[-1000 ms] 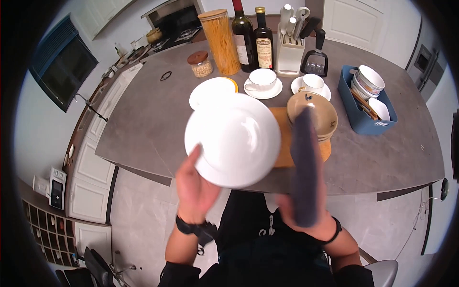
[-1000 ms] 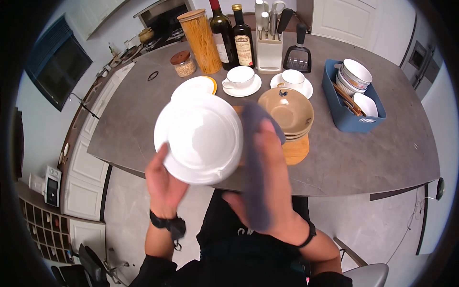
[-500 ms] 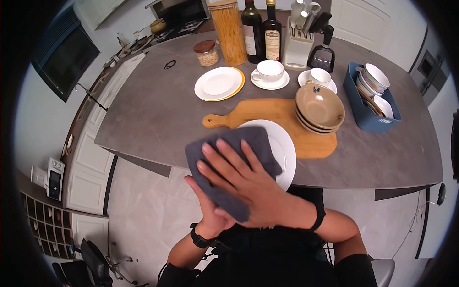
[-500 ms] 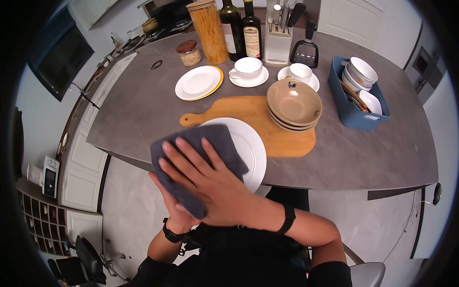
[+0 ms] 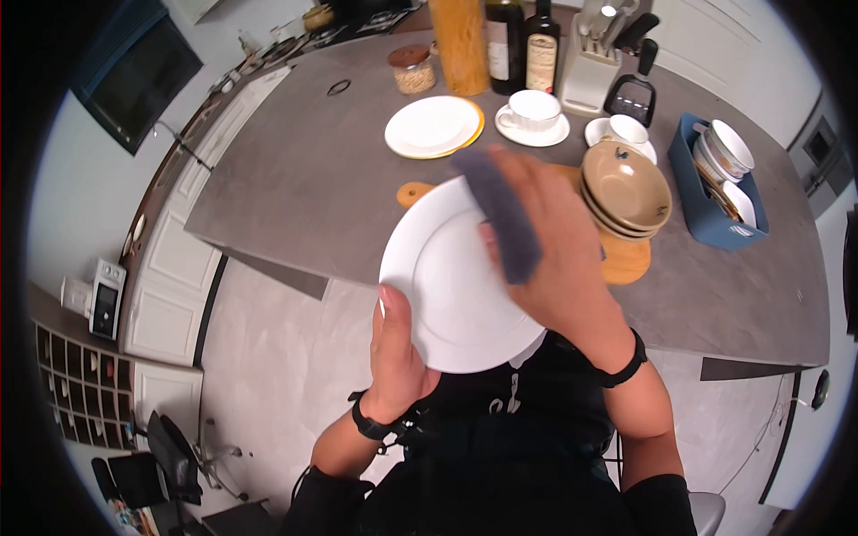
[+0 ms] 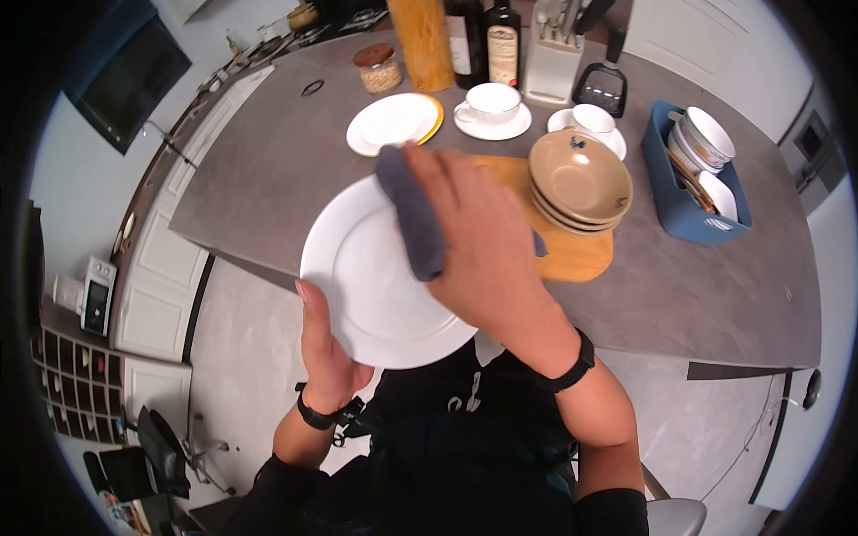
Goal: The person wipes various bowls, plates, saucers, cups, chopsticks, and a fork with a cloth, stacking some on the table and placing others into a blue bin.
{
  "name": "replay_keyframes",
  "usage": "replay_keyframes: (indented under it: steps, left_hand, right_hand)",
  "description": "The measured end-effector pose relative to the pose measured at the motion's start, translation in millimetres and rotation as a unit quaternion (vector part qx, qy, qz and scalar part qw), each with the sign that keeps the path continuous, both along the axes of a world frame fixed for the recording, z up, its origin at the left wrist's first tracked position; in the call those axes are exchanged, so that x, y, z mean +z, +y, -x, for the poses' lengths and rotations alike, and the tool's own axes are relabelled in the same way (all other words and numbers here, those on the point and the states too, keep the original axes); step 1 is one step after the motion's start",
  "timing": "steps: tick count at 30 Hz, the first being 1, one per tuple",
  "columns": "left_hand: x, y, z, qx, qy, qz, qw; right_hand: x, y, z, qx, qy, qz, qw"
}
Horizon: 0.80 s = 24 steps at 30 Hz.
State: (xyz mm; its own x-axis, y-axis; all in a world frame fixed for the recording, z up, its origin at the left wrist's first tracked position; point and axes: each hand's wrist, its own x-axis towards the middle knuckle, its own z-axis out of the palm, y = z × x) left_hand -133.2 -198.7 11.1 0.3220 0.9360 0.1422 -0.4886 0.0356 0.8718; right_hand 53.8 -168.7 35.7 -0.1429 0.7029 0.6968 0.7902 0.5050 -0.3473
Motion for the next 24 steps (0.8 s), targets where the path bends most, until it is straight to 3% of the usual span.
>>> replay_keyframes:
  steps: [1, 5, 7, 11, 13, 15, 16, 17, 18, 19, 20, 23, 24]
  left_hand:
    - [2, 1, -1, 0.011, 0.002, 0.008, 1.000]
    - [0, 5, -3, 0.020, -0.012, -0.023, 0.999]
    - [0, 6, -7, 0.069, -0.023, -0.026, 0.997]
    - [1, 12, -18, 0.111, -0.033, -0.063, 0.991]
    - [1, 11, -23, 0.130, -0.062, -0.025, 0.989]
    - [1, 3, -15, 0.092, 0.030, 0.027, 0.995]
    - [-16, 12, -4, -0.101, -0.172, 0.015, 0.980]
    - [-23, 21, 3, -0.287, -0.360, 0.003, 0.888]
    - [-27, 13, 4, -0.290, -0.358, 0.001, 0.888]
    - [-17, -2, 0, -0.184, -0.207, 0.011, 0.961]
    - [-10, -11, -4, -0.069, -0.049, 0.020, 0.996]
    - [-1, -12, -19, -0.037, 0.001, -0.033, 0.999]
    - [-1, -11, -26, -0.009, -0.048, -0.073, 0.996]
  right_hand:
    - [-7, 0, -1, -0.010, 0.025, -0.037, 0.999]
    - [-29, -12, -1, -0.009, 0.079, 0.021, 0.997]
    - [-42, -19, 3, 0.013, 0.102, 0.014, 0.995]
    - [-68, -44, 23, 0.034, 0.075, 0.044, 0.996]
    - [-67, -61, 33, 0.068, 0.042, 0.097, 0.992]
    - [-69, -70, 44, 0.102, 0.024, 0.114, 0.988]
    - [-60, -70, 40, 0.105, 0.000, 0.131, 0.986]
    - [-60, -67, 35, 0.103, 0.000, 0.128, 0.986]
    - [-61, -62, 30, 0.114, -0.015, 0.094, 0.989]
    - [-61, -57, 26, 0.125, -0.031, 0.061, 0.990]
    - [-57, -54, 22, 0.120, -0.024, 0.042, 0.992]
    - [-65, -49, 16, 0.153, 0.035, 0.013, 0.988]
    - [-68, -49, 13, 0.148, 0.050, -0.004, 0.988]
